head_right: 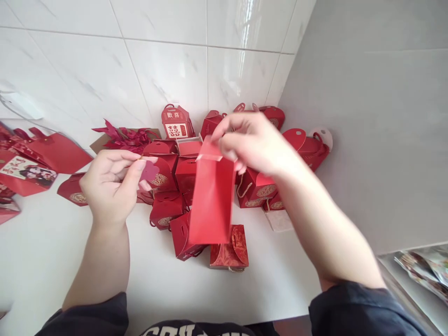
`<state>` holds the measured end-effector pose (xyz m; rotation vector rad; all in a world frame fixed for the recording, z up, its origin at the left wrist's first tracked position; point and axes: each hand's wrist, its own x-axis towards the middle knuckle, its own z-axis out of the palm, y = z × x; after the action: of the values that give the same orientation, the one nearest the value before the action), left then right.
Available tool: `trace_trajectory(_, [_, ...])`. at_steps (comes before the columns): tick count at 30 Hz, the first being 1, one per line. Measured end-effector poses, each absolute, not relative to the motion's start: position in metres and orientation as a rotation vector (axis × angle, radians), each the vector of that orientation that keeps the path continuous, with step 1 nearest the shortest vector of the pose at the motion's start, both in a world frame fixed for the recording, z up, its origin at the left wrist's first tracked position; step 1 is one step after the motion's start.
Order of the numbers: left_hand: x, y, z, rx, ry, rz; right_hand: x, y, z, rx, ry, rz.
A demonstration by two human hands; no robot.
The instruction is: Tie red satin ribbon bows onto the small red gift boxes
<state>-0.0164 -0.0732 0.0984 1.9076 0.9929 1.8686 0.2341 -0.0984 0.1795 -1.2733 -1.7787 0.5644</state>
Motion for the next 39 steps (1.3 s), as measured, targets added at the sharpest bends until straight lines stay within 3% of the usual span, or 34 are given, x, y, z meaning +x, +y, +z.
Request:
trace_trajectory(2, [-0.017,-0.083,0.101,1.915,0.935,1.907,0.213,-0.104,0.153,-1.239,-1.757,0.914])
trace_trajectory(4, [-0.018,-0.093,0.101,1.993,0.836,1.906,0.197,-0.110,0.133,-1.184,-1.817,1.029])
trace_trajectory(11, [-0.025,-0.095,0.089,2.303,0.535,1.438,0.189,-0.115,0.110,-0.971,-2.323,0.682])
trace_trajectory(20, [-0.016,-0.081,0.079,2.226,0.530,1.430,0.195,-0.122,0.102,-0.350,-2.356,0.407])
trace_trajectory(27, [-0.014,-0.078,0.079,2.067,0.563,1.479,0.181,-0.129,0.100,-0.639,-2.461,0.099])
trace_trajectory(32, [-0.023,-0.073,0.078,2.104,0.147,1.510,0.172,-0.138,0.098,-0.746,-2.372,-0.174])
trace_trajectory(36, [-0.023,-0.074,0.079,2.093,0.003,1.342,0.182,-0.153,0.091,-0.881,-2.370,-0.107])
trace_trajectory(39, [-0.020,-0.076,0.083,2.104,-0.006,1.267,0.205,-0.174,0.077,-0.942,-2.464,0.208])
